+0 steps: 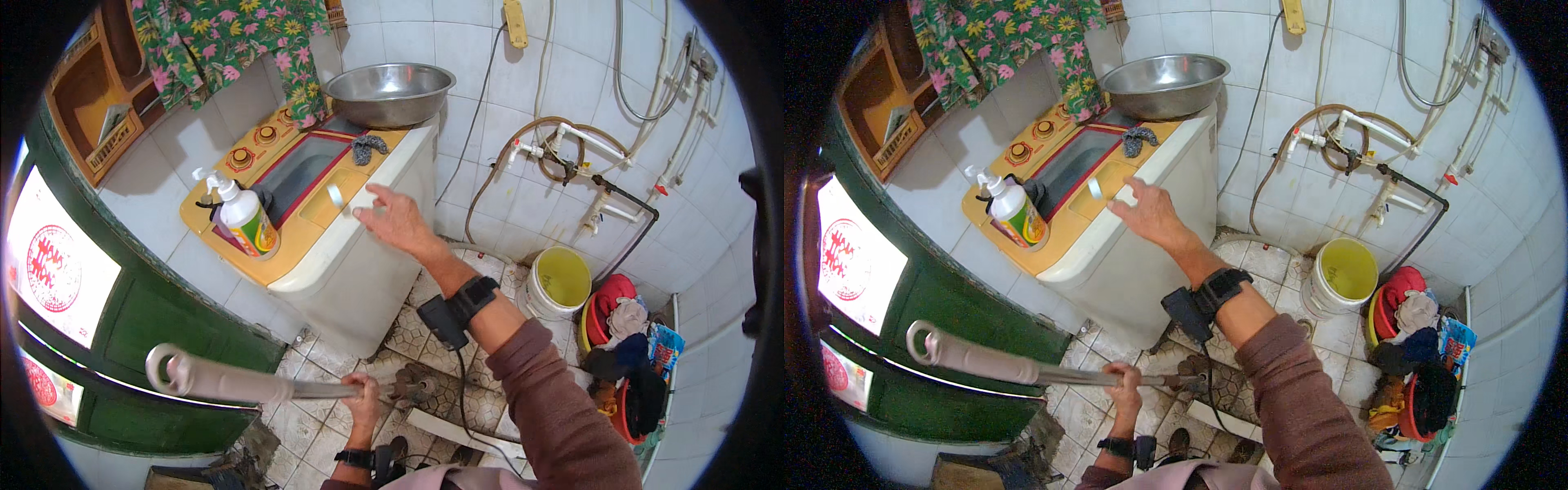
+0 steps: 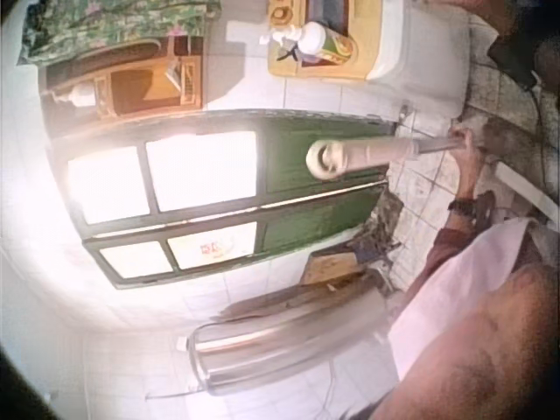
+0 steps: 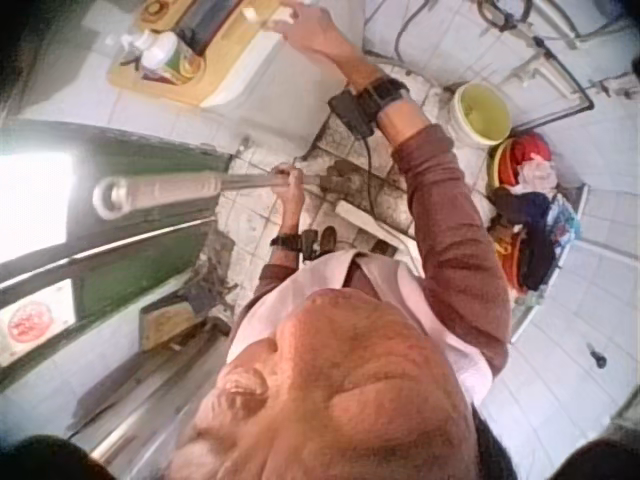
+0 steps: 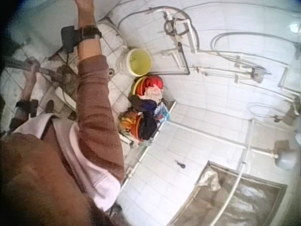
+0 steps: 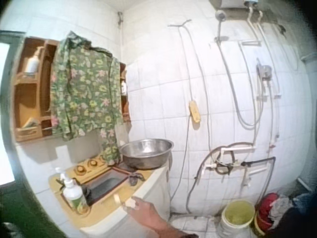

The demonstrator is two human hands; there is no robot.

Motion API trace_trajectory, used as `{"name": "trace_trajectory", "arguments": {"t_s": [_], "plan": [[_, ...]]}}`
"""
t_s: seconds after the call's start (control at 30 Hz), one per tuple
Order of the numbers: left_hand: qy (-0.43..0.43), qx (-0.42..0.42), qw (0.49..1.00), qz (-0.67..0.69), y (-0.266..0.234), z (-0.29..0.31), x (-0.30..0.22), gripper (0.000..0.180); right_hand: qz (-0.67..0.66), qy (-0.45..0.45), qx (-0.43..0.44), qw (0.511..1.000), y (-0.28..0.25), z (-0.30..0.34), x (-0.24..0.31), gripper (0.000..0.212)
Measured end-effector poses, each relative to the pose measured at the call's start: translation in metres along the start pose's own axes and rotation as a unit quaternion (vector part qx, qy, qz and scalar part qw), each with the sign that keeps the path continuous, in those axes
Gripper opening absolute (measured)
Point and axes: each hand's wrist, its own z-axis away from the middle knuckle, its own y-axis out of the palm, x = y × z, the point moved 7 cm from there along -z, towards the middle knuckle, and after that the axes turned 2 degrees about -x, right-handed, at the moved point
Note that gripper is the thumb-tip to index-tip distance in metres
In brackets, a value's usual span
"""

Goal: The person mops the tiled floor with a mop, then wrings a cloth in a bucket and wipes the tiled walls. They spray a cleaning solution onto the walls and continue wiping around pipes and fixtures.

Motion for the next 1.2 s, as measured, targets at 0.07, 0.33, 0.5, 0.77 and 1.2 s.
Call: {"name": "trace_trajectory", "arguments": {"t_s": [0.07, 0.33, 0.5, 0.77, 1.2], "plan": [[0.007, 0.031, 0.999, 0.020, 0.013, -0.006, -0.003, 0.025, -0.078, 0.071, 0.048, 0.993, -0.016, 0.012, 0.034, 0.059], [0.003, 0.306, 0.939, -0.157, 0.160, 0.051, 0.028, 0.032, -0.249, 0.077, -0.017, 0.965, -0.153, 0.169, 0.137, 0.092], [0.004, 0.467, 0.852, -0.238, 0.151, 0.089, 0.096, 0.024, -0.122, 0.002, 0.195, 0.973, -0.182, 0.216, 0.195, 0.051], [0.002, 0.557, 0.800, -0.223, 0.127, 0.135, 0.073, 0.017, -0.478, -0.023, 0.400, 0.782, -0.226, 0.308, 0.244, 0.016], [0.032, 0.481, 0.755, -0.445, 0.045, 0.110, 0.109, 0.019, -0.361, 0.083, -0.106, 0.923, -0.237, 0.377, 0.118, 0.019]]}}
